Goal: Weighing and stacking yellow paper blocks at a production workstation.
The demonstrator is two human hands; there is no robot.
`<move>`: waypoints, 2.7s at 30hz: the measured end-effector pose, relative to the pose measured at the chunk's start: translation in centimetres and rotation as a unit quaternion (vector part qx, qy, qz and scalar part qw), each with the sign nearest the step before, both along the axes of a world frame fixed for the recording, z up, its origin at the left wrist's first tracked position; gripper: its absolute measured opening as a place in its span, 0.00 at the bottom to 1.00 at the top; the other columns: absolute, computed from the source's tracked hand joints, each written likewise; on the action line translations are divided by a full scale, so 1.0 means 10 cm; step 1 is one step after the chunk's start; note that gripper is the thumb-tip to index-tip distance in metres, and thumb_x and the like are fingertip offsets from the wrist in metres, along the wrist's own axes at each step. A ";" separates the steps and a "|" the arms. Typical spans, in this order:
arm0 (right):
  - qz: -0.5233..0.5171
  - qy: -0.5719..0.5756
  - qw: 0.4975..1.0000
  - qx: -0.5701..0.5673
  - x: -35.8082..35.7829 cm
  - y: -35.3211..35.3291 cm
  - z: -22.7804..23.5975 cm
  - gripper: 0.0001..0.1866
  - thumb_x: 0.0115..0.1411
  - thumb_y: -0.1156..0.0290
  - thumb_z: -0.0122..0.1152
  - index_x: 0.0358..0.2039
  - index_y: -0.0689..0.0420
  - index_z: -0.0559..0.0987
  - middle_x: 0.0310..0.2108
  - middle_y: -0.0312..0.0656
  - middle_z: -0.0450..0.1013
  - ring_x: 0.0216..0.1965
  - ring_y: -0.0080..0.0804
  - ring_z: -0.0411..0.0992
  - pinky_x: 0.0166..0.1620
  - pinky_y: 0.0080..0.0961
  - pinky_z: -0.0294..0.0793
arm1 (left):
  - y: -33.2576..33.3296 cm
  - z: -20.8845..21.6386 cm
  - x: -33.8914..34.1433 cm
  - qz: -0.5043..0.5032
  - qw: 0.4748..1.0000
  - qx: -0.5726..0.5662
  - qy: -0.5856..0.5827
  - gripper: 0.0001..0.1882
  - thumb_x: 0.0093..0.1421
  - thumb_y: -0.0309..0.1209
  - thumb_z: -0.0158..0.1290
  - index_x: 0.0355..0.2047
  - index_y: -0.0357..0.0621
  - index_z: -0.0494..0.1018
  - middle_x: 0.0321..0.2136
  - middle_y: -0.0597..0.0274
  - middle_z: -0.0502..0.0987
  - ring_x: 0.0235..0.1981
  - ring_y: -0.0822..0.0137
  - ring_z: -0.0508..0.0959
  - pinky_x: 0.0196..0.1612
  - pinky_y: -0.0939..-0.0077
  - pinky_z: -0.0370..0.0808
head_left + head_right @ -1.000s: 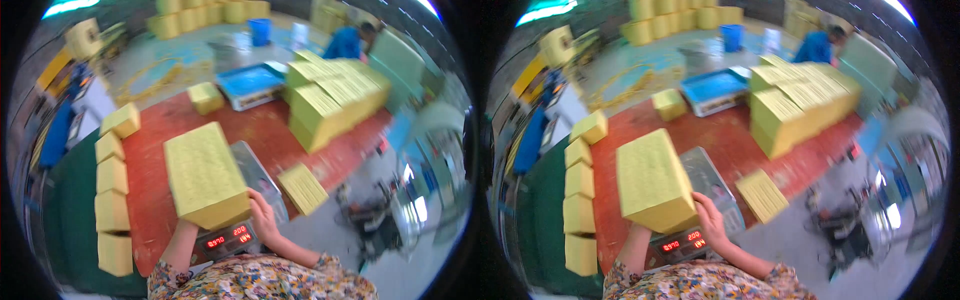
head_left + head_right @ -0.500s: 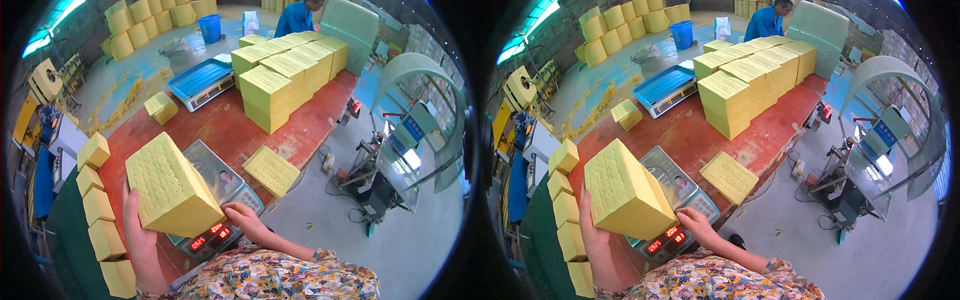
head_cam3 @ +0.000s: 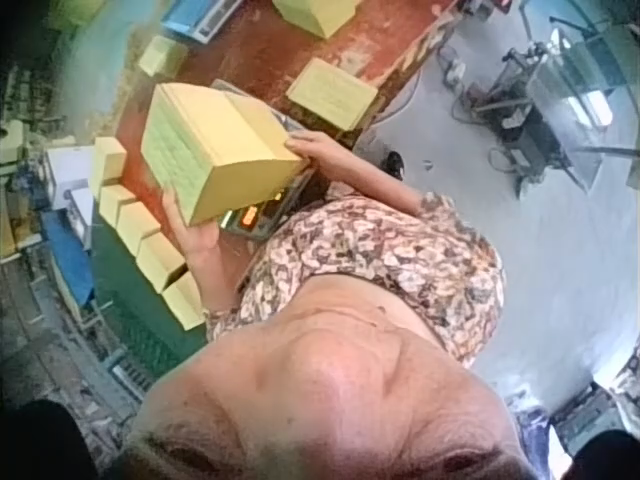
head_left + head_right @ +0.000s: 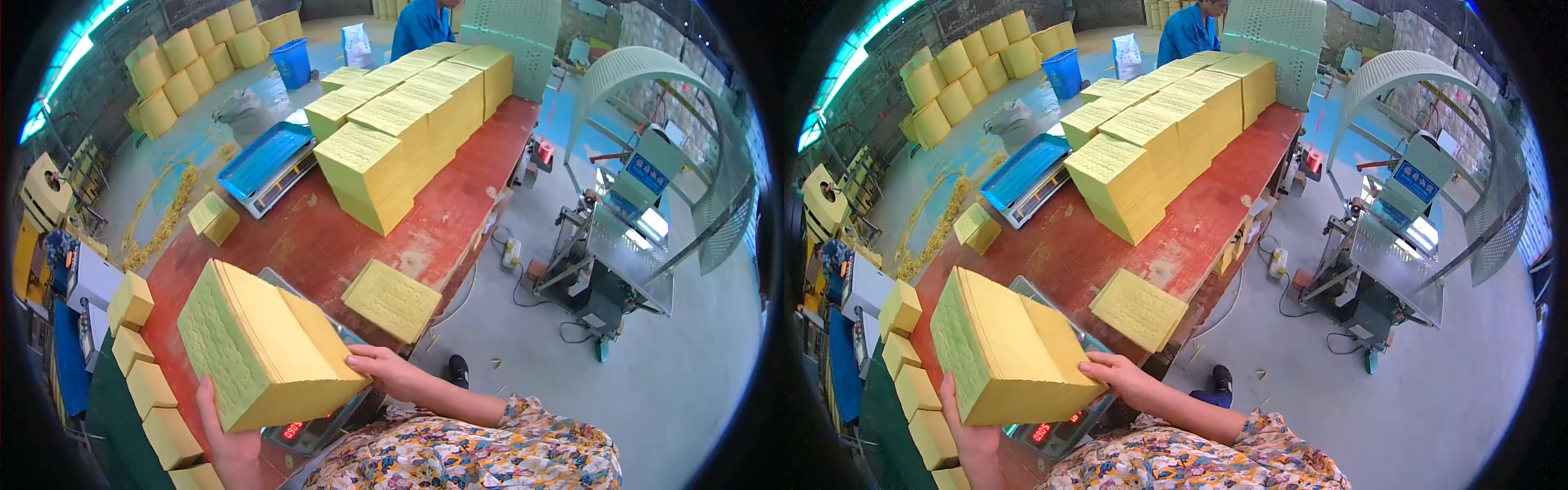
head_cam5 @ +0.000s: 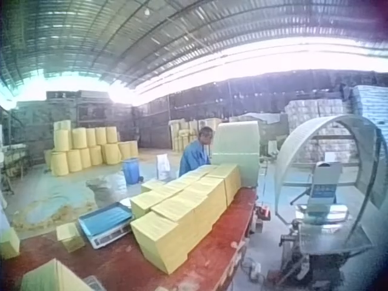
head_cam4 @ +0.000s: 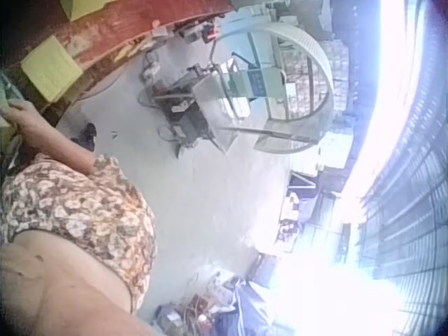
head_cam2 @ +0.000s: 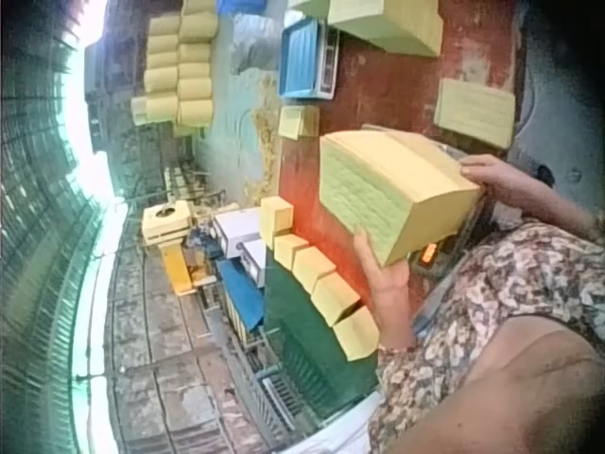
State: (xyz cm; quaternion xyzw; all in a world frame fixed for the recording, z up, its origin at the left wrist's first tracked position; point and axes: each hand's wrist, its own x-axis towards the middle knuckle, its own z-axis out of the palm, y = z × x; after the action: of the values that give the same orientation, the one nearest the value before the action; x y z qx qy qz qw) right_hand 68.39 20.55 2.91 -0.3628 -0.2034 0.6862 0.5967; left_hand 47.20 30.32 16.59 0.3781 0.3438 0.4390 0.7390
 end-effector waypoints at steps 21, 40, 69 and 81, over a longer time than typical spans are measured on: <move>-0.289 -0.020 0.952 -0.101 4.43 -0.60 -1.14 0.23 0.66 0.53 0.51 0.51 0.57 0.76 0.45 0.37 0.77 0.44 0.30 0.75 0.46 0.28 0.73 | -0.30 -1.08 4.80 -0.192 0.970 0.123 0.081 0.35 0.64 0.40 0.53 0.66 0.40 0.55 0.63 0.49 0.62 0.63 0.54 0.65 0.63 0.57 0.63; -0.118 0.099 0.988 -0.029 4.44 -0.97 -1.34 0.23 0.64 0.71 0.55 0.59 0.60 0.66 0.40 0.39 0.74 0.48 0.37 0.75 0.47 0.33 0.77 | 0.45 -0.75 5.32 -0.220 0.440 0.828 0.269 0.37 0.48 0.43 0.66 0.59 0.58 0.66 0.63 0.46 0.62 0.65 0.41 0.61 0.65 0.38 0.54; -0.581 -0.535 0.593 -0.157 9.10 0.16 -1.06 0.36 0.54 0.78 0.60 0.63 0.66 0.61 0.62 0.57 0.60 0.65 0.53 0.58 0.67 0.39 0.57 | 1.11 -1.00 11.79 -0.203 0.449 0.854 0.168 0.51 0.39 0.38 0.72 0.65 0.60 0.60 0.64 0.54 0.62 0.64 0.46 0.62 0.65 0.43 0.56; -0.575 -0.466 0.666 -0.090 9.27 0.21 -1.14 0.33 0.56 0.79 0.58 0.63 0.63 0.63 0.57 0.49 0.66 0.56 0.41 0.68 0.58 0.33 0.67 | 0.83 -0.85 11.45 -0.109 0.558 0.807 0.158 0.37 0.50 0.32 0.58 0.62 0.48 0.63 0.58 0.40 0.65 0.63 0.40 0.62 0.62 0.42 0.58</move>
State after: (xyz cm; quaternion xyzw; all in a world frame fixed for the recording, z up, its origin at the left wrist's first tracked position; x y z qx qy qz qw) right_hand 161.11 22.67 -8.53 -0.7321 -0.1433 -0.0367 0.6649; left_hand 161.75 38.60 8.12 0.9144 -0.0865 0.3825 0.1007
